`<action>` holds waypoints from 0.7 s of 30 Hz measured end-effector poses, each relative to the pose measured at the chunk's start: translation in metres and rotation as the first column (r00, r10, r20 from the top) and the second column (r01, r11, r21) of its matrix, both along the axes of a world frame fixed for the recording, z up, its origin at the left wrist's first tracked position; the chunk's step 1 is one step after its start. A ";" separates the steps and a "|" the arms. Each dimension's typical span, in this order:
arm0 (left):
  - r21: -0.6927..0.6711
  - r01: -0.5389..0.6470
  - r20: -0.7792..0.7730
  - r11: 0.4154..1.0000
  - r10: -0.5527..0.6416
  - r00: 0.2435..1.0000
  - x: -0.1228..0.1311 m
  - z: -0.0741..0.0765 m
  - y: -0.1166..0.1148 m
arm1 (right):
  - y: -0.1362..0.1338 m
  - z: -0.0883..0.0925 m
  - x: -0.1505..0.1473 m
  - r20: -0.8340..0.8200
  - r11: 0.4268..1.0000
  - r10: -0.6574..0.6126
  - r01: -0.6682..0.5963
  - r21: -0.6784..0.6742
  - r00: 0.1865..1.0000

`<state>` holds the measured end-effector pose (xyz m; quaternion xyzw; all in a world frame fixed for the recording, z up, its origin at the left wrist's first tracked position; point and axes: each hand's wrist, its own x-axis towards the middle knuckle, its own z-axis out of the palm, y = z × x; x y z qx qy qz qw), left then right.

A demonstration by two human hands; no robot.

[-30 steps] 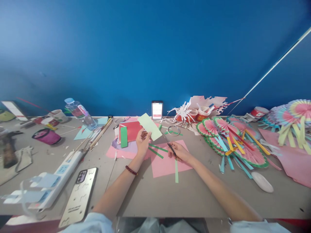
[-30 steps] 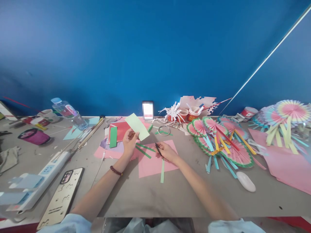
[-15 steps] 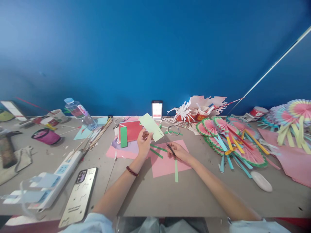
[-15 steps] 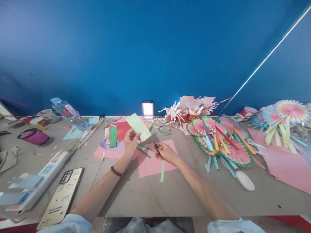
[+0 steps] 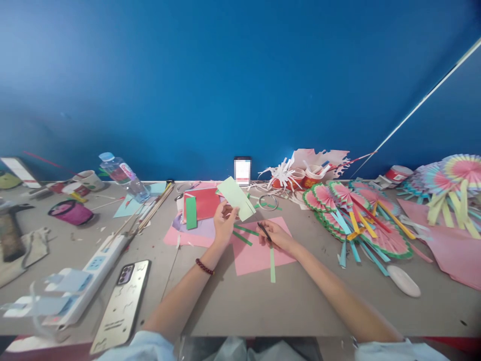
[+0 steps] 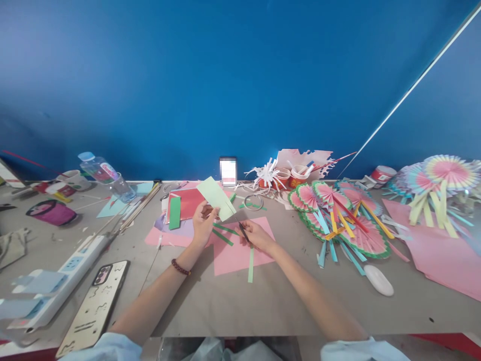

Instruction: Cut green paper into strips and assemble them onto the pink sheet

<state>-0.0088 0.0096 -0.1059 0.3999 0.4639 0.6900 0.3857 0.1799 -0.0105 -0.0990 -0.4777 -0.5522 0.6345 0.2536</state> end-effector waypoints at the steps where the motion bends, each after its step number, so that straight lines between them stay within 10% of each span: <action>1: -0.002 0.003 -0.001 1.000 -0.003 1.000 0.000 0.000 0.000 | 0.000 -0.001 0.000 -0.005 1.000 0.001 -0.001 0.004 1.000; 21: -0.034 0.004 0.025 0.999 -0.003 1.000 -0.001 0.005 -0.001 | 0.001 -0.003 0.001 -0.007 1.000 0.001 -0.001 0.014 1.000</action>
